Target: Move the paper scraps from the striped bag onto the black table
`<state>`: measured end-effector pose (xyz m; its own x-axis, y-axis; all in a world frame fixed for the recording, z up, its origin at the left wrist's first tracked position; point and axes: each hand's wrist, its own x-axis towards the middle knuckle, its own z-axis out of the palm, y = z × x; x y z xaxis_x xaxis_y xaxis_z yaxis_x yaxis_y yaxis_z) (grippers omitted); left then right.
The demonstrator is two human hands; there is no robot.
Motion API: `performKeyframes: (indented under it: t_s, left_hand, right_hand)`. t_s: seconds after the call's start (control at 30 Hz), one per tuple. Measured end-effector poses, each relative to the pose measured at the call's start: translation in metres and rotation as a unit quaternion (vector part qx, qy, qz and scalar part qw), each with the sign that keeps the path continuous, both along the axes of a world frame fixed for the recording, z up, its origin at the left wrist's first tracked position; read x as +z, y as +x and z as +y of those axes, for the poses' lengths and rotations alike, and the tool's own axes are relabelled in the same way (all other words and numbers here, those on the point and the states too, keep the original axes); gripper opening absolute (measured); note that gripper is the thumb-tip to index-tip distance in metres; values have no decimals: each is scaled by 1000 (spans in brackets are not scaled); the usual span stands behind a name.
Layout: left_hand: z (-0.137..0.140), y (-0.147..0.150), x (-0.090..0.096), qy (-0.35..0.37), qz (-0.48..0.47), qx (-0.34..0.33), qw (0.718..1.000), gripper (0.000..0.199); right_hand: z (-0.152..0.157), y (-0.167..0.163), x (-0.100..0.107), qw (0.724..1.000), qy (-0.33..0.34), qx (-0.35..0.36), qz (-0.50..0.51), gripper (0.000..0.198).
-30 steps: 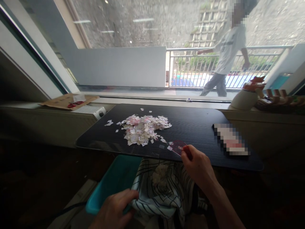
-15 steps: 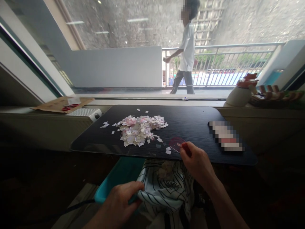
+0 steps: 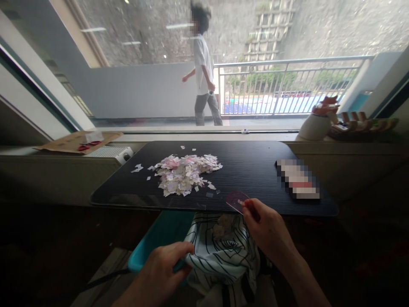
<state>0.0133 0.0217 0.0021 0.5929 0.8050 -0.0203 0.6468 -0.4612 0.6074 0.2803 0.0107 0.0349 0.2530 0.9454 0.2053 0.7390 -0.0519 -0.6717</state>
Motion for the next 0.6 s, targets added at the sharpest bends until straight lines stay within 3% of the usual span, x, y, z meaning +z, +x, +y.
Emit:
performKeyframes:
  t_s: [0.1, 0.27, 0.37, 0.53, 0.6]
  left_hand:
    - [0, 2, -1, 5, 12, -9, 1000, 24]
    - [1, 20, 9, 7, 81, -36, 996, 24]
    - [3, 32, 18, 15, 122, -42, 991, 19]
    - [5, 42, 22, 68, 140, -78, 985, 14]
    - [5, 44, 22, 81, 141, -94, 982, 12]
  right_hand:
    - [7, 2, -6, 999, -15, 42, 1, 23]
    - [29, 0, -13, 995, 65, 22, -77, 20]
    - [37, -12, -12, 989, 65, 33, -129, 21]
    - [36, -35, -7, 985, 62, 118, -107, 23]
    - [34, -35, -6, 985, 71, 117, -103, 22]
